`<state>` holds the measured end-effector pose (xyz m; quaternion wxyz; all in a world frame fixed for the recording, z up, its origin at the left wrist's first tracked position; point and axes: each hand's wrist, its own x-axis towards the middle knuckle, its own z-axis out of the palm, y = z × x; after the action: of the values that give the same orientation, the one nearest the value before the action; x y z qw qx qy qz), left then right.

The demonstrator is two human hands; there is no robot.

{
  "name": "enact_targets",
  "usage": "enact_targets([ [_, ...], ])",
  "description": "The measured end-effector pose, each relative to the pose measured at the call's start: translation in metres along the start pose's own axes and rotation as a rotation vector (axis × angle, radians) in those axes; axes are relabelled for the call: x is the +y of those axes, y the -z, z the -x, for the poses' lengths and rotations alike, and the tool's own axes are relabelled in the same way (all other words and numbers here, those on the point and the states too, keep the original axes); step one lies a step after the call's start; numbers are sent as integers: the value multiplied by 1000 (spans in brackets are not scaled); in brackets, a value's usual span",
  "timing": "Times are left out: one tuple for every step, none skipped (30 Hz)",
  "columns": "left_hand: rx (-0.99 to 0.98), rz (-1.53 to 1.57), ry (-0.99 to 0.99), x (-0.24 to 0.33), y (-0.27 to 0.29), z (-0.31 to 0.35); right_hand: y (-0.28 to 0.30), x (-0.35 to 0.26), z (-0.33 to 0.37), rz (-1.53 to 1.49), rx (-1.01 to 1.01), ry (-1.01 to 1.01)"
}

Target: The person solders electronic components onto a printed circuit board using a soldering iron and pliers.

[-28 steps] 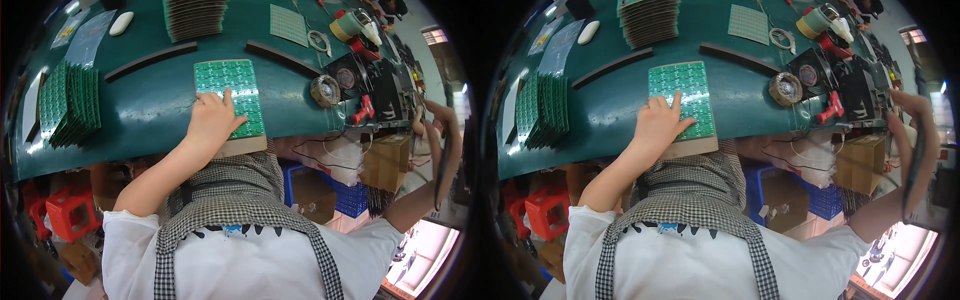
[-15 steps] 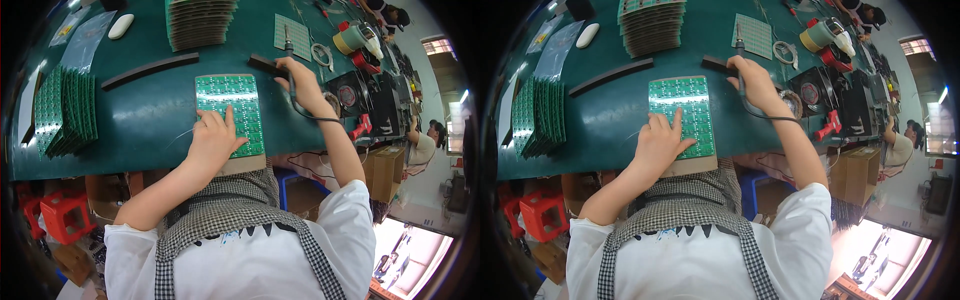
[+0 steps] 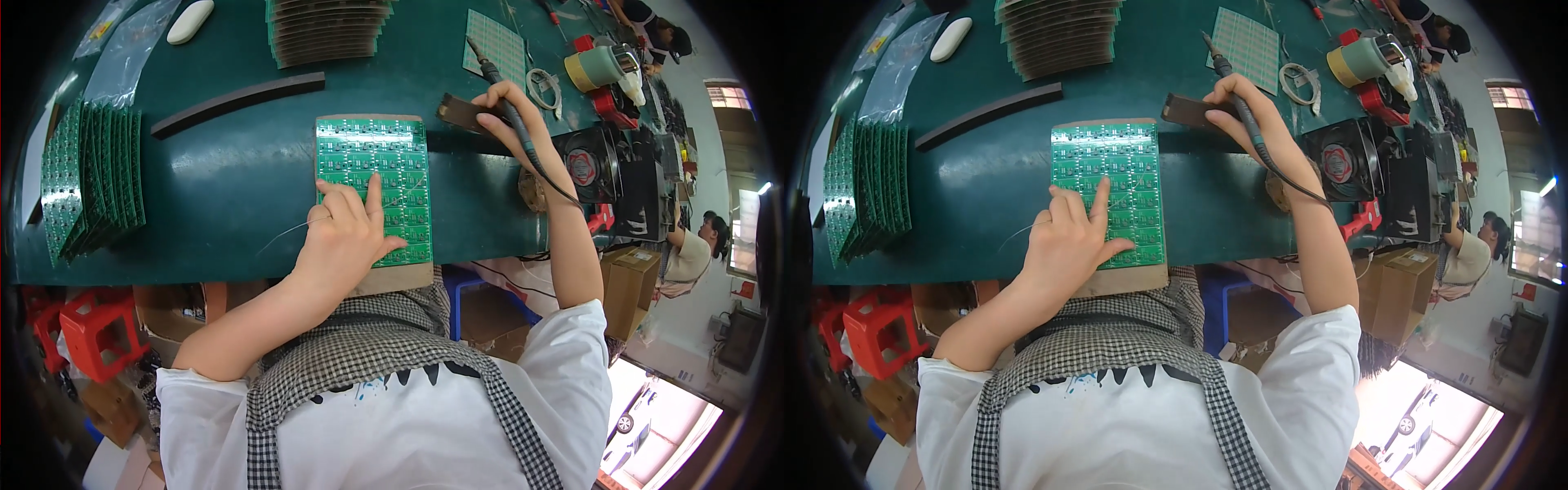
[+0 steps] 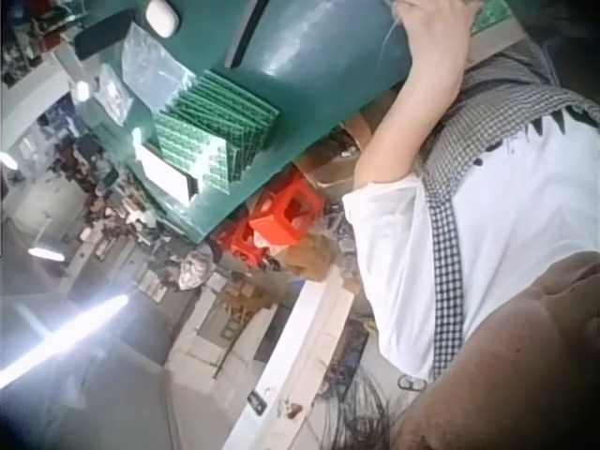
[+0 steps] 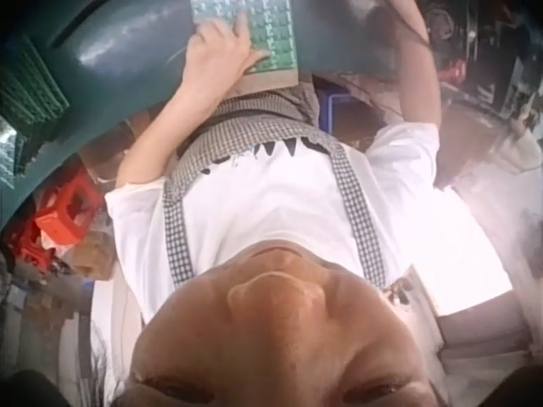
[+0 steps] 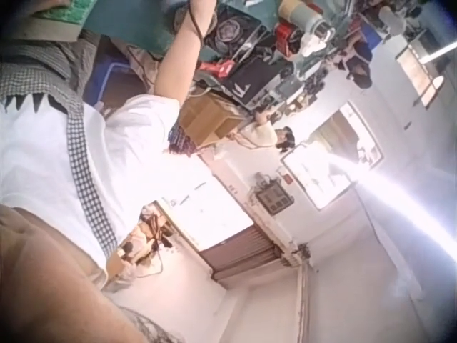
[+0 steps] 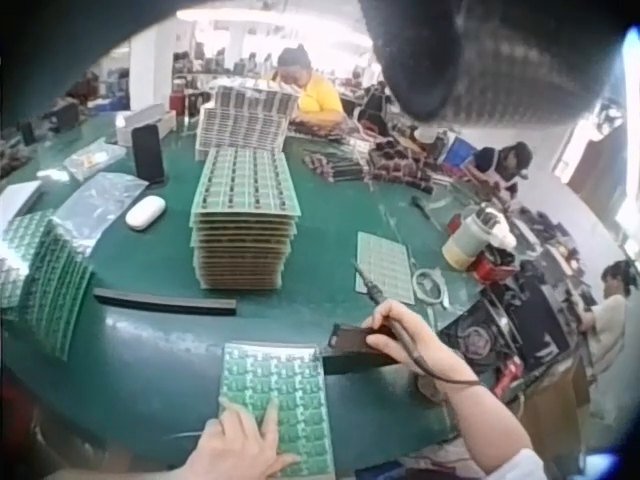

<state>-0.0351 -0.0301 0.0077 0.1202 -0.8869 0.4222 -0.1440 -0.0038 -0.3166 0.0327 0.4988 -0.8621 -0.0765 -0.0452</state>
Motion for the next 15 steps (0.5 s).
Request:
enact_targets([
  [-3,-2,1,-1,0,0,1,-2,2,-34,-12,-11],
  [-8,2,0,-2,1,1,-1,-7,4,-5,-45,-8],
  [-12,11,-8,-1,0,1,-4,-8,7,27,-74,-11],
  [-14,13,-14,0,0,0,-7,-1,9,52,-106,-75],
  [-10,12,-15,0,0,-1,-12,0,11,86,-117,-89],
  [-7,7,-14,0,0,-1,-18,-5,12,151,-125,-86],
  [-11,4,-15,0,1,-1,-21,-9,12,215,-132,-83],
  [-25,7,-16,0,3,-1,-23,-9,11,210,-132,-84],
  [-38,11,-17,0,4,-1,-24,-10,11,238,-146,-105],
  [-41,9,-21,0,5,0,-25,-10,12,266,-160,-127],
  [-33,7,-22,-1,5,0,-26,-7,14,263,-157,-130],
  [-20,6,-21,-1,5,-2,-24,-2,17,300,-141,-64],
  [-16,7,-26,0,5,-2,-22,0,19,339,-124,1],
  [-11,20,-20,1,5,-3,-19,1,20,344,-118,-3],
  [-3,35,-20,2,5,-3,-16,-1,21,367,-70,36],
])
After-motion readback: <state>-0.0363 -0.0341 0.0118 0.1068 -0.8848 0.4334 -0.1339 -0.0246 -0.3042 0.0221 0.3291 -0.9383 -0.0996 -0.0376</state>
